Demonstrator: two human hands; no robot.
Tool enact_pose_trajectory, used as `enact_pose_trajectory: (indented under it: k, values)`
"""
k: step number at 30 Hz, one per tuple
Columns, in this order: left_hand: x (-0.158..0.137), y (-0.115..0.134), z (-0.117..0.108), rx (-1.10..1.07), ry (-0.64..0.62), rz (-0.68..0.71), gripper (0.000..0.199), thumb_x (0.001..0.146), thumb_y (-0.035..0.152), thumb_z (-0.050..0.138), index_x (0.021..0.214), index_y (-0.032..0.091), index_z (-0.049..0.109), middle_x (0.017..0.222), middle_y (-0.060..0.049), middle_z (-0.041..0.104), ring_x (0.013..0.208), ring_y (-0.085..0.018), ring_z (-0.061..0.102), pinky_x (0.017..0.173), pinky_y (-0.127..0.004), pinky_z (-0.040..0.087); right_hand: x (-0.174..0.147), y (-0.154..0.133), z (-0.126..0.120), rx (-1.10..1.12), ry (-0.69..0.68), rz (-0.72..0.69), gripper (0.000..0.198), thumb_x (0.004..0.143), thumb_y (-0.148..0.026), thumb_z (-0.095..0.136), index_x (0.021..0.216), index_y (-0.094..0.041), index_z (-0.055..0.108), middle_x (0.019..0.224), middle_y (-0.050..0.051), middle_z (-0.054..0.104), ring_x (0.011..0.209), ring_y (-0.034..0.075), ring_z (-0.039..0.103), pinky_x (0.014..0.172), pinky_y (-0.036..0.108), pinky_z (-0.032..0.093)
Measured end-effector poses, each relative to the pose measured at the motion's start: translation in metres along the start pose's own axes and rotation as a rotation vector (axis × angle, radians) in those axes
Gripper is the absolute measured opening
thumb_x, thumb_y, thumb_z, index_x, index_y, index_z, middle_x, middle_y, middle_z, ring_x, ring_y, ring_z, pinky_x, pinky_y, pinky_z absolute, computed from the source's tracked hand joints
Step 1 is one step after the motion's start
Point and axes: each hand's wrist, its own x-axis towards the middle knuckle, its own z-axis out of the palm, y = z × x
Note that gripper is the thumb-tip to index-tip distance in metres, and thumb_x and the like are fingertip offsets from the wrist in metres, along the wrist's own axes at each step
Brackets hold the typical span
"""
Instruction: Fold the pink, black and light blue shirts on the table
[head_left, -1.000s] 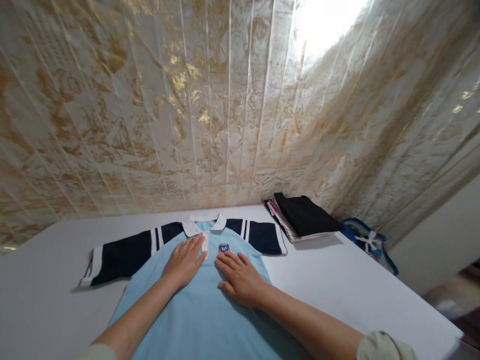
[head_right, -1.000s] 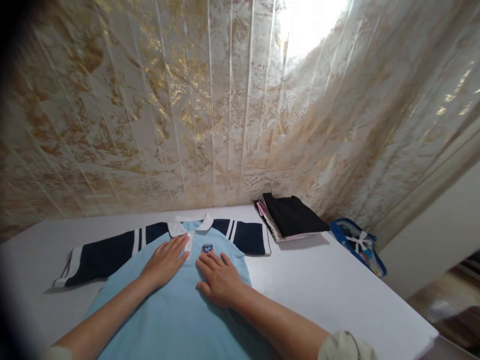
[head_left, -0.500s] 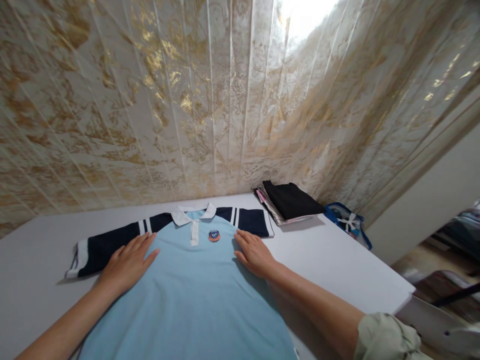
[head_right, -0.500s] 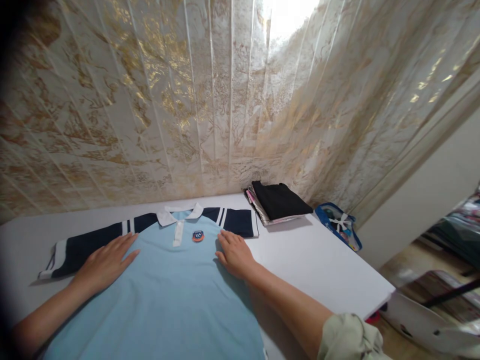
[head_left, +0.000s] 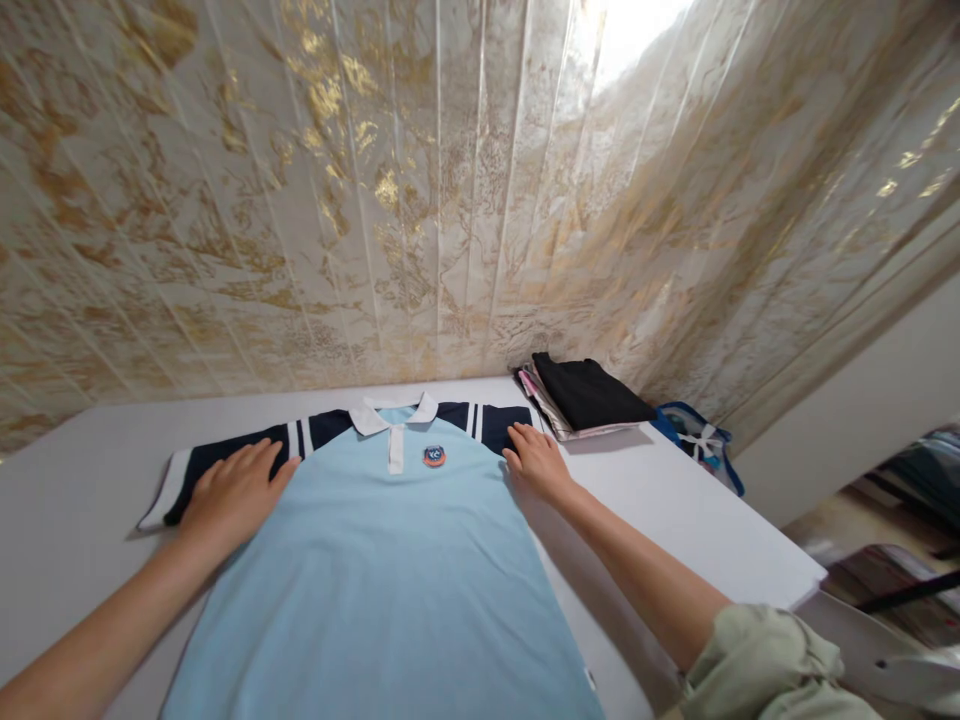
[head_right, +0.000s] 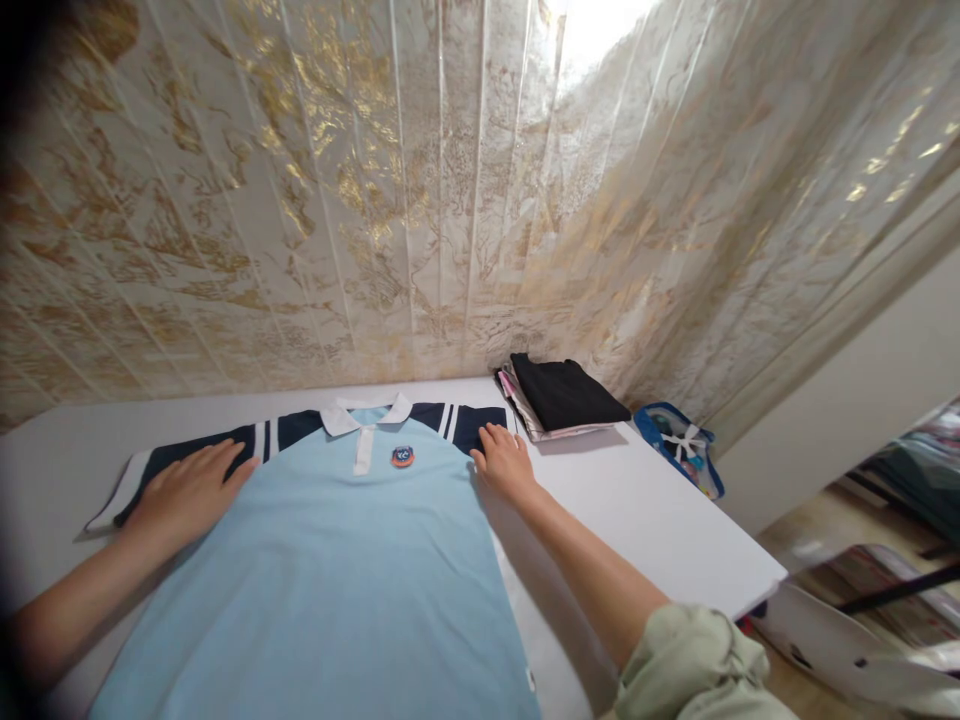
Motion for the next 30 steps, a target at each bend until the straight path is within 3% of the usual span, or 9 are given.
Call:
enact_pose_trajectory:
  k: [4, 10, 12, 15, 18, 20, 23, 25, 30]
  values:
    - [-0.001, 0.026, 0.004, -0.008, -0.057, 0.086, 0.071, 0.093, 0.051, 0.018, 0.143, 0.007, 0.042, 0.15, -0.014, 0.042, 0.139, -0.028, 0.035, 0.114, -0.043, 0.026, 0.013, -0.02, 0.009, 0.076, -0.072, -0.166, 0.056, 0.098, -0.045, 0.033, 0.148, -0.021, 0.036, 0.155, 0.005, 0.032, 0.142, 0.019, 0.028, 0.114, 0.038, 0.021]
    - [-0.006, 0.018, 0.022, 0.055, -0.055, -0.048, 0.073, 0.093, 0.055, 0.015, 0.147, 0.011, 0.036, 0.155, -0.014, 0.033, 0.142, -0.03, 0.031, 0.114, -0.045, 0.023, 0.034, 0.007, 0.011, -0.019, -0.074, 0.217, 0.062, 0.098, -0.047, 0.034, 0.147, -0.01, 0.036, 0.156, 0.015, 0.028, 0.143, 0.026, 0.025, 0.113, 0.046, 0.02]
    - [-0.005, 0.015, 0.025, 0.062, -0.053, -0.047, 0.073, 0.092, 0.055, 0.015, 0.147, 0.011, 0.036, 0.155, -0.014, 0.033, 0.141, -0.03, 0.031, 0.114, -0.045, 0.023, 0.036, 0.007, 0.007, -0.043, -0.044, 0.256, 0.06, 0.097, -0.045, 0.038, 0.143, -0.007, 0.043, 0.154, 0.019, 0.031, 0.142, 0.028, 0.027, 0.112, 0.046, 0.021]
    - [-0.003, 0.014, 0.029, 0.07, -0.04, -0.044, 0.073, 0.092, 0.055, 0.016, 0.146, 0.012, 0.037, 0.155, -0.013, 0.035, 0.141, -0.029, 0.032, 0.114, -0.045, 0.023, 0.032, -0.008, 0.005, -0.006, 0.016, 0.106, 0.056, 0.097, -0.042, 0.039, 0.142, -0.01, 0.045, 0.154, 0.016, 0.032, 0.142, 0.026, 0.027, 0.113, 0.042, 0.02]
    - [-0.002, 0.014, 0.032, 0.076, -0.025, -0.046, 0.072, 0.092, 0.055, 0.015, 0.146, 0.012, 0.038, 0.155, -0.013, 0.035, 0.141, -0.029, 0.032, 0.114, -0.044, 0.023, 0.027, -0.02, 0.01, 0.073, -0.051, -0.123, 0.054, 0.098, -0.044, 0.035, 0.146, -0.021, 0.039, 0.156, 0.007, 0.031, 0.143, 0.02, 0.026, 0.115, 0.04, 0.018]
    - [-0.003, 0.014, 0.032, 0.082, -0.025, -0.044, 0.072, 0.092, 0.055, 0.014, 0.146, 0.013, 0.038, 0.155, -0.013, 0.035, 0.14, -0.029, 0.033, 0.113, -0.044, 0.024, 0.027, -0.017, 0.012, 0.073, -0.079, -0.063, 0.056, 0.098, -0.046, 0.035, 0.147, -0.021, 0.037, 0.156, 0.007, 0.032, 0.142, 0.021, 0.028, 0.114, 0.041, 0.019]
    - [-0.003, 0.013, 0.032, 0.084, -0.024, -0.04, 0.073, 0.092, 0.054, 0.013, 0.146, 0.013, 0.038, 0.154, -0.013, 0.036, 0.14, -0.03, 0.033, 0.113, -0.045, 0.024, 0.032, -0.003, 0.01, -0.005, -0.024, 0.185, 0.059, 0.097, -0.046, 0.038, 0.144, -0.01, 0.042, 0.152, 0.017, 0.035, 0.141, 0.027, 0.03, 0.112, 0.044, 0.022]
    - [-0.003, 0.013, 0.032, 0.082, -0.019, -0.042, 0.073, 0.092, 0.054, 0.013, 0.146, 0.012, 0.038, 0.154, -0.013, 0.036, 0.14, -0.03, 0.033, 0.113, -0.045, 0.024, 0.035, 0.002, 0.008, -0.037, 0.012, 0.237, 0.058, 0.096, -0.044, 0.04, 0.14, -0.006, 0.046, 0.15, 0.02, 0.037, 0.139, 0.029, 0.032, 0.111, 0.044, 0.023]
    - [-0.003, 0.014, 0.032, 0.079, -0.02, -0.049, 0.072, 0.092, 0.054, 0.014, 0.146, 0.012, 0.038, 0.154, -0.013, 0.035, 0.141, -0.029, 0.032, 0.113, -0.044, 0.024, 0.03, -0.013, 0.01, 0.052, -0.003, -0.018, 0.056, 0.096, -0.041, 0.039, 0.146, -0.014, 0.04, 0.155, 0.011, 0.032, 0.142, 0.023, 0.029, 0.114, 0.041, 0.021]
